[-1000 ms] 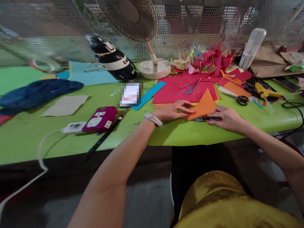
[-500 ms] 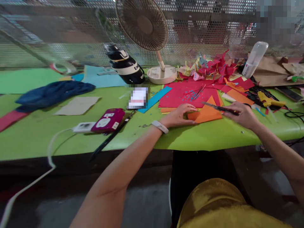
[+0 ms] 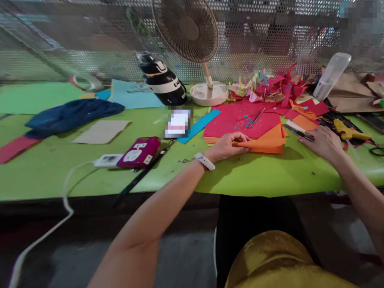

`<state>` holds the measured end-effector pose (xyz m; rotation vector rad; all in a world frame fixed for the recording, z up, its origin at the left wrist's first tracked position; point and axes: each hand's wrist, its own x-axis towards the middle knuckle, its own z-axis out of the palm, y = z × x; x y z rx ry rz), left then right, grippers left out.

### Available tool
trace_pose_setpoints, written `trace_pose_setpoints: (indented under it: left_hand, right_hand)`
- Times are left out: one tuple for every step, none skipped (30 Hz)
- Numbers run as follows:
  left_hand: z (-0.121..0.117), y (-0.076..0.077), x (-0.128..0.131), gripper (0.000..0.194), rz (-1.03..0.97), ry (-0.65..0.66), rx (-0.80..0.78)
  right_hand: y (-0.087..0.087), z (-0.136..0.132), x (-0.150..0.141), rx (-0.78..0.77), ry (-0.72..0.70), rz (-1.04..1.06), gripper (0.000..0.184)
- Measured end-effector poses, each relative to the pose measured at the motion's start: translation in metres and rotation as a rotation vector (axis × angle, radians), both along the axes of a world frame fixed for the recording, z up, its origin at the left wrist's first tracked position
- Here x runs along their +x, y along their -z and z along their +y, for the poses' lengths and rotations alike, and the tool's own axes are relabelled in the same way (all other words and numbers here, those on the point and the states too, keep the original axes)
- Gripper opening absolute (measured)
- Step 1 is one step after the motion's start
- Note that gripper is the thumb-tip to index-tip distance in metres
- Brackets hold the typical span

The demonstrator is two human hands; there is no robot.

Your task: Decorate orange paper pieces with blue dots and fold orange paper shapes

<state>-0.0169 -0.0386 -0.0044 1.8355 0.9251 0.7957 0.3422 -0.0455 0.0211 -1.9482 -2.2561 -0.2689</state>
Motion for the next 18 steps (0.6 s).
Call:
trace_pose_setpoints:
  left_hand:
    - [0.001, 0.001, -0.001, 0.035, -0.067, -0.036, -0.039]
    - [0.002, 0.001, -0.001, 0.037, -0.142, -0.086, -0.069]
    - [0.004, 0.002, -0.002, 0.038, -0.217, -0.146, -0.089]
    - [0.006, 0.002, -0.002, 0.039, -0.284, -0.211, -0.097]
    - [0.008, 0.003, -0.002, 0.041, -0.339, -0.277, -0.097]
    - [0.010, 0.004, -0.003, 0.043, -0.380, -0.335, -0.098]
    - [0.011, 0.004, -0.004, 0.044, -0.409, -0.379, -0.101]
    - [0.013, 0.004, -0.005, 0.046, -0.429, -0.412, -0.105]
    - [0.015, 0.005, -0.006, 0.047, -0.446, -0.440, -0.106]
    - [0.016, 0.005, -0.007, 0.048, -0.462, -0.467, -0.104]
    - [0.017, 0.006, -0.009, 0.050, -0.473, -0.495, -0.097]
    - [0.019, 0.006, -0.011, 0.051, -0.478, -0.525, -0.083]
    - [0.021, 0.007, -0.013, 0.053, -0.476, -0.557, -0.064]
    - [0.023, 0.009, -0.016, 0.054, -0.467, -0.586, -0.041]
    - [0.026, 0.011, -0.019, 0.056, -0.451, -0.611, -0.015]
    - [0.029, 0.014, -0.022, 0.057, -0.432, -0.628, 0.003]
    - [0.032, 0.017, -0.025, 0.057, -0.410, -0.635, 0.019]
    - [0.035, 0.021, -0.027, 0.056, -0.380, -0.641, 0.044]
  right_hand:
    - [-0.002, -0.001, -0.003, 0.009, -0.017, 0.017, 0.039]
    - [-0.005, -0.002, -0.008, 0.018, -0.051, 0.041, 0.039]
    - [-0.007, -0.003, -0.014, 0.027, -0.098, 0.069, 0.039]
    - [-0.009, -0.003, -0.020, 0.030, -0.155, 0.096, 0.039]
    - [-0.010, -0.004, -0.028, 0.014, -0.228, 0.117, 0.040]
    - [-0.011, -0.004, -0.036, 0.002, -0.293, 0.141, 0.041]
    - [-0.011, -0.005, -0.044, -0.020, -0.366, 0.164, 0.044]
    - [-0.011, -0.005, -0.051, -0.043, -0.444, 0.183, 0.047]
    - [-0.010, -0.005, -0.058, -0.070, -0.513, 0.197, 0.049]
    - [-0.008, -0.005, -0.064, -0.101, -0.575, 0.202, 0.051]
    - [-0.005, -0.005, -0.068, -0.127, -0.621, 0.200, 0.053]
    - [-0.002, -0.005, -0.072, -0.147, -0.651, 0.191, 0.054]
    - [0.001, -0.005, -0.074, -0.156, -0.668, 0.177, 0.056]
    - [0.005, -0.005, -0.075, -0.153, -0.675, 0.159, 0.056]
    - [0.008, -0.005, -0.075, -0.140, -0.677, 0.141, 0.056]
    - [0.012, -0.004, -0.074, -0.120, -0.683, 0.124, 0.053]
    - [0.015, -0.004, -0.074, -0.098, -0.694, 0.112, 0.048]
    - [0.018, -0.004, -0.073, -0.077, -0.707, 0.105, 0.041]
